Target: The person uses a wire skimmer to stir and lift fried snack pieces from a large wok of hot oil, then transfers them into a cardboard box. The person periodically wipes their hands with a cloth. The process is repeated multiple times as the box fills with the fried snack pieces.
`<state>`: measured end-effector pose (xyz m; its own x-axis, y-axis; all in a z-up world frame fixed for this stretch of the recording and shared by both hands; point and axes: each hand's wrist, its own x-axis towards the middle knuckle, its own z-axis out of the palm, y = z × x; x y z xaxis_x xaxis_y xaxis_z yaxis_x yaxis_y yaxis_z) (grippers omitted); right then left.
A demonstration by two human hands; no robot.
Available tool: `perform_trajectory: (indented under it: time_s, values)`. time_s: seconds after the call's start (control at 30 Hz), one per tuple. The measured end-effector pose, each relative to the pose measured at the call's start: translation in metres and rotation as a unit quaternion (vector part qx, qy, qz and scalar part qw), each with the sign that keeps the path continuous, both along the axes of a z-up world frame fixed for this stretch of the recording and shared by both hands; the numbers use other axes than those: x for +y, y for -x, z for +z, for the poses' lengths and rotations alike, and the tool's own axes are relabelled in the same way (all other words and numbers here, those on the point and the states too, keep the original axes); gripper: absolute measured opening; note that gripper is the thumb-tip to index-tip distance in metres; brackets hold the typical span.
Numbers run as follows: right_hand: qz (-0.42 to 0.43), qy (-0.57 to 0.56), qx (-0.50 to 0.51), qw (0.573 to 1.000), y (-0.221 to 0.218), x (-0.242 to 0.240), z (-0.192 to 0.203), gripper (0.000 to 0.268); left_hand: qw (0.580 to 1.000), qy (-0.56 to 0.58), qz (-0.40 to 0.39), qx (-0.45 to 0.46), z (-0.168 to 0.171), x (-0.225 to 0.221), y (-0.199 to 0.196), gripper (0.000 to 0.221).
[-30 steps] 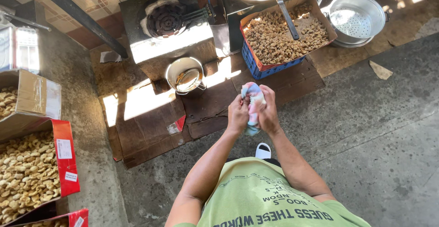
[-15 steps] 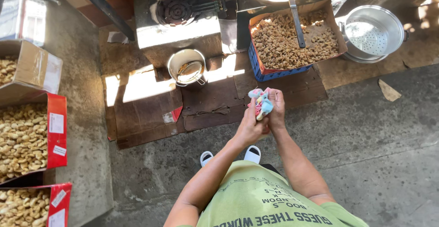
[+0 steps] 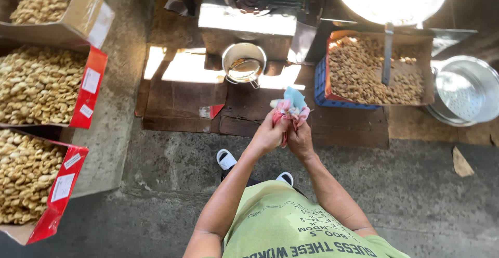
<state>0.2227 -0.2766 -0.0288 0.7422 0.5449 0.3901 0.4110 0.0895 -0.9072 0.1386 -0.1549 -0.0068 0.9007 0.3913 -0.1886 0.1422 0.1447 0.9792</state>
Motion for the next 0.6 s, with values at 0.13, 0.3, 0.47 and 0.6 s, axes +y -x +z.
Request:
perform_trajectory:
  time_s: [0.13,0.3,0.47,0.6]
  values:
    - [-0.018,0.143,0.070,0.987,-0.010,0.046,0.001,0.026,0.981,-0.191,0.003,-0.041,0.015,0.043,0.020,0.058]
    - [0.023,0.098,0.234,0.967,-0.012,0.129,-0.014,0.044,0.932,-0.348,0.058,0.085,0.037,0.106,0.046,0.036]
    - [0.218,0.049,0.430,0.875,-0.017,0.219,0.001,0.063,0.911,-0.378,0.148,0.069,0.068,0.188,0.071,0.037]
    - [0.336,-0.032,0.410,0.847,0.015,0.274,0.030,0.062,0.916,-0.357,0.162,0.089,0.085,0.252,0.100,0.041]
